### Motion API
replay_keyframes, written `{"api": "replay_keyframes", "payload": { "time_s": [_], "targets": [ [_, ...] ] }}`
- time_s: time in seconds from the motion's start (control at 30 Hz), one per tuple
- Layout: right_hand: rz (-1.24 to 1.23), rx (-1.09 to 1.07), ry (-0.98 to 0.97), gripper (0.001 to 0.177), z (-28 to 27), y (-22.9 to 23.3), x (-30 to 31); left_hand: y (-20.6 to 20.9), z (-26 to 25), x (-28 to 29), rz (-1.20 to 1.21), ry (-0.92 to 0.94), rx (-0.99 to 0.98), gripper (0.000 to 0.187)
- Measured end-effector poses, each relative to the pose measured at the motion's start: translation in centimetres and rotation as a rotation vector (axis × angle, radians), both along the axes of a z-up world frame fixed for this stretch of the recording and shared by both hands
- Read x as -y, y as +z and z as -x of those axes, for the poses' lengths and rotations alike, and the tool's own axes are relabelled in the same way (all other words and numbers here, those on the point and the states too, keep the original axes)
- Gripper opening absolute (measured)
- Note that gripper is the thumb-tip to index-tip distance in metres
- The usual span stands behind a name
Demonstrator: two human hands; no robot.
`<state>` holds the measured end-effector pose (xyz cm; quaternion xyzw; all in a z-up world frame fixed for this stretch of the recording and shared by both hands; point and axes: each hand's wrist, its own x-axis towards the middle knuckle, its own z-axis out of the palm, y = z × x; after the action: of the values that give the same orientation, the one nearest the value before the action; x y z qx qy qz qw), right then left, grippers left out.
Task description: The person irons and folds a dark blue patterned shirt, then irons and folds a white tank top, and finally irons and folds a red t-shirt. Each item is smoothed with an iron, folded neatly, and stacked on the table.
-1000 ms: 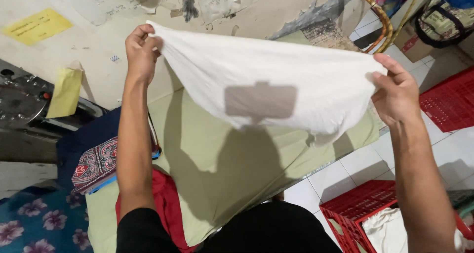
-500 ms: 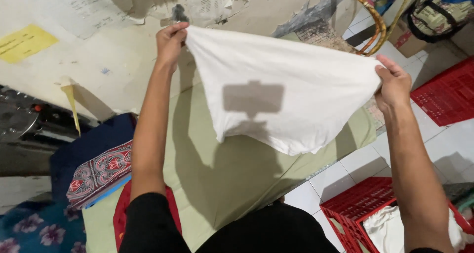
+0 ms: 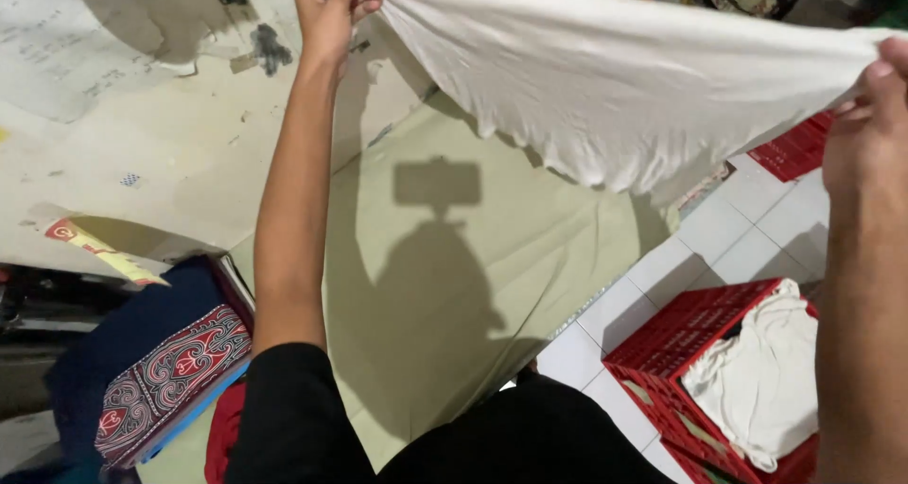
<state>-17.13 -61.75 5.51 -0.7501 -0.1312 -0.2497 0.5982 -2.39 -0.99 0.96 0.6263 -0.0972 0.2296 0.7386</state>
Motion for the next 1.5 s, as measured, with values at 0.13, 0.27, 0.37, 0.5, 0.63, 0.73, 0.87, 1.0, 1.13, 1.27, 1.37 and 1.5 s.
{"api": "replay_keyframes", "payload": {
  "time_s": [0.13, 0.27, 0.37, 0.5, 0.63, 0.73, 0.87, 1.0, 1.13, 1.27, 1.37, 1.5],
  "targets": [
    [-0.417, -0.092, -0.087, 0.014, 2.1, -8.7, 3.5, -2.8, 3.9, -0.8, 0.117, -0.017, -0.112, 0.010],
    [0.232, -0.197, -0.204, 0.018, 11.1, -12.9, -1.0, -10.0, 7.5, -3.3, 0.214, 0.125, -0.341, 0.030],
    [0.251, -0.239, -0.085, 0.017, 17.4, -17.1, -5.8, -18.0, 10.8, -6.5, 0.337, 0.209, -0.431, 0.030],
    [0.253, -0.296, 0.072, 0.023, 24.3, -26.1, -11.8, -30.1, 17.1, -11.7, 0.380, 0.358, -0.700, 0.043],
    [0.235, -0.325, 0.250, 0.029, 30.6, -31.7, -18.4, -39.4, 23.9, -14.6, 0.364, 0.510, -0.909, 0.043],
    [0.224, -0.412, 0.368, 0.031, 33.5, -34.4, -21.3, -43.2, 26.2, -15.4, 0.415, 0.674, -0.883, 0.030],
    [0.436, -0.520, 0.548, 0.031, 33.2, -33.2, -21.3, -41.2, 26.8, -11.2, 0.071, 0.818, -0.664, 0.033],
    [0.884, -0.857, 0.631, 0.022, 26.9, -32.2, -17.3, -41.2, 27.8, 3.9, 1.118, 0.105, -0.303, 0.025],
    [0.810, -0.440, 0.510, 0.015, 14.3, -33.3, -11.7, -37.0, 30.2, 19.3, -0.550, 0.237, -0.465, 0.044],
    [1.167, -0.319, 0.042, 0.061, 4.5, -36.0, -7.0, -35.4, 28.8, 26.6, -1.058, 0.358, -0.718, 0.065],
    [1.202, -0.421, 0.112, 0.068, 1.3, -38.3, -5.2, -37.1, 28.1, 28.1, -1.151, 0.572, -0.714, 0.043],
    [1.231, -0.418, 0.232, 0.064, -0.1, -40.0, -4.0, -33.9, 27.8, 28.1, -0.872, 0.873, -0.556, 0.014]
  ]
}}
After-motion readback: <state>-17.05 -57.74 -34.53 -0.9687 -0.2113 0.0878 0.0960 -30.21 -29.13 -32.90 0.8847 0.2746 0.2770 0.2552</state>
